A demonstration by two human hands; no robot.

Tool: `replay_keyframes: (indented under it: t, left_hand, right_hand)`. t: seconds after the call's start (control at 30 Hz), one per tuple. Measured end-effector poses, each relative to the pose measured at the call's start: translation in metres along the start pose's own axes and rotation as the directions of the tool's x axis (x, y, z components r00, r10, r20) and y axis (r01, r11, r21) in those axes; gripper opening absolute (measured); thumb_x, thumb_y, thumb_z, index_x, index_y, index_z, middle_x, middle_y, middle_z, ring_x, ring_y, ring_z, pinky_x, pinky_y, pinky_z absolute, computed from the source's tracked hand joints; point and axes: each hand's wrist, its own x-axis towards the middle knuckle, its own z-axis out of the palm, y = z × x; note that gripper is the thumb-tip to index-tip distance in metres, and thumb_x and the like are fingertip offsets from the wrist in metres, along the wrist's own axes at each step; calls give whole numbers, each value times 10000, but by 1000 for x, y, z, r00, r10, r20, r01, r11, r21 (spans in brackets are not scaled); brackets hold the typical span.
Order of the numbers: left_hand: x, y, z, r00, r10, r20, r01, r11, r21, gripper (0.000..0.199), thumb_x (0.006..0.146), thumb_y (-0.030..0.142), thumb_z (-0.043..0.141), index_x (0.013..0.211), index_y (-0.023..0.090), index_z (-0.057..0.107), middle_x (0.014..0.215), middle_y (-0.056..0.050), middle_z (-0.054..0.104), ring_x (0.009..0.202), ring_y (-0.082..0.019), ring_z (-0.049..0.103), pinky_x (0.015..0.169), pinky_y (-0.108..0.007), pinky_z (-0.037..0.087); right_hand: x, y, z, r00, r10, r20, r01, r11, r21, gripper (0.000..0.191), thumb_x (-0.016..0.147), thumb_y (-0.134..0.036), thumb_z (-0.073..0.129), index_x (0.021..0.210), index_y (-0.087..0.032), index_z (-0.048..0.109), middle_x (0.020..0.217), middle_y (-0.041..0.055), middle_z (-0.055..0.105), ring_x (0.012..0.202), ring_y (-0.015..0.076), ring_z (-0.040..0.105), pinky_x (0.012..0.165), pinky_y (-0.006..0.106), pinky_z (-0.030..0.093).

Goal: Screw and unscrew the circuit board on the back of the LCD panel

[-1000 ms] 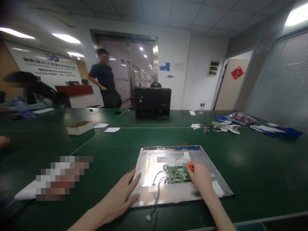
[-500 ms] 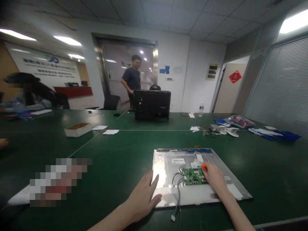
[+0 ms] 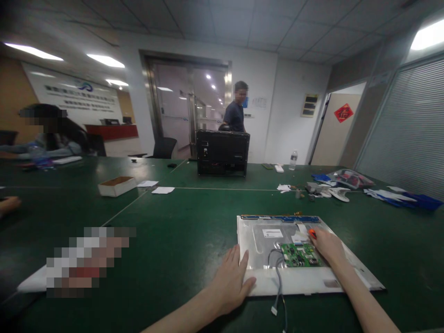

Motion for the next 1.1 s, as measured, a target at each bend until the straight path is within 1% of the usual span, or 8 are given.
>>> replay_keyframes:
  t: [0.1, 0.17, 0.33, 0.43, 0.6, 0.87, 1.0, 1.1]
  left_hand:
    - [11, 12, 4, 1000, 9, 4, -9, 1000, -9, 722, 935, 538, 313, 1445, 27, 311, 1501, -249, 219, 1389, -396, 179, 1131, -507, 162]
    - [18, 19, 7, 1000, 19, 6, -19, 1000, -20, 720, 937, 532, 306, 1443, 20, 312, 1503, -244, 218, 1389, -397, 176, 1129, -516, 161]
    - [36, 38, 13, 1000, 30, -2, -30, 998, -46, 738, 930, 530, 319, 1436, -7, 312, 1504, -239, 224, 1390, -404, 162, 1126, -526, 158]
    - [44, 48, 15, 1000, 23, 10, -22, 998, -62, 742, 927, 525, 326, 1435, -16, 309, 1508, -240, 208, 1390, -413, 152, 1125, -527, 153]
    - [52, 57, 17, 999, 28, 31, -25, 996, -91, 751, 919, 528, 326, 1442, -9, 294, 1512, -241, 194, 1387, -420, 154, 1116, -529, 166]
    - [64, 68, 19, 998, 37, 42, -33, 995, -90, 757, 917, 522, 319, 1441, -23, 286, 1508, -255, 195, 1386, -419, 161, 1119, -523, 156]
    - [74, 73, 21, 998, 52, 45, -48, 995, -88, 754, 919, 523, 310, 1441, -22, 290, 1502, -259, 211, 1392, -409, 149, 1131, -516, 113]
    - [80, 75, 24, 998, 55, 34, -53, 995, -81, 756, 920, 532, 299, 1443, -14, 291, 1507, -247, 212, 1396, -401, 143, 1132, -519, 98]
  right_hand:
    - [12, 9, -10, 999, 41, 31, -41, 999, -17, 237, 894, -268, 440, 863, -189, 661, 843, 121, 704, 767, 275, 670, 598, 316, 428]
    - [15, 9, -17, 999, 24, 38, -24, 1000, -8, 271, 910, -282, 404, 906, -187, 658, 893, 134, 703, 784, 281, 665, 594, 321, 424]
    - [7, -10, -20, 974, -213, 78, 206, 974, 91, 237, 885, -378, 491, 843, -214, 657, 886, 69, 707, 848, 230, 644, 668, 272, 413]
    - [0, -19, -14, 956, -281, 87, 269, 954, 130, 210, 868, -362, 510, 811, -217, 651, 868, 56, 706, 832, 222, 642, 663, 260, 404]
    - [-2, -14, -8, 958, -275, 83, 261, 954, 149, 203, 876, -307, 462, 864, -209, 640, 878, 79, 702, 833, 248, 643, 643, 279, 401]
    - [6, -3, 3, 957, -278, 82, 254, 942, 221, 299, 864, -330, 420, 943, -182, 667, 1008, 128, 696, 923, 298, 631, 744, 353, 438]
    - [-2, 17, 4, 959, -276, 64, 248, 926, 285, 367, 834, -397, 442, 1019, -182, 674, 1103, 134, 676, 977, 294, 620, 825, 372, 449]
    - [-16, 40, 11, 963, -256, 84, 198, 884, 424, 360, 755, -458, 512, 946, -210, 690, 1076, 127, 687, 968, 299, 626, 845, 377, 459]
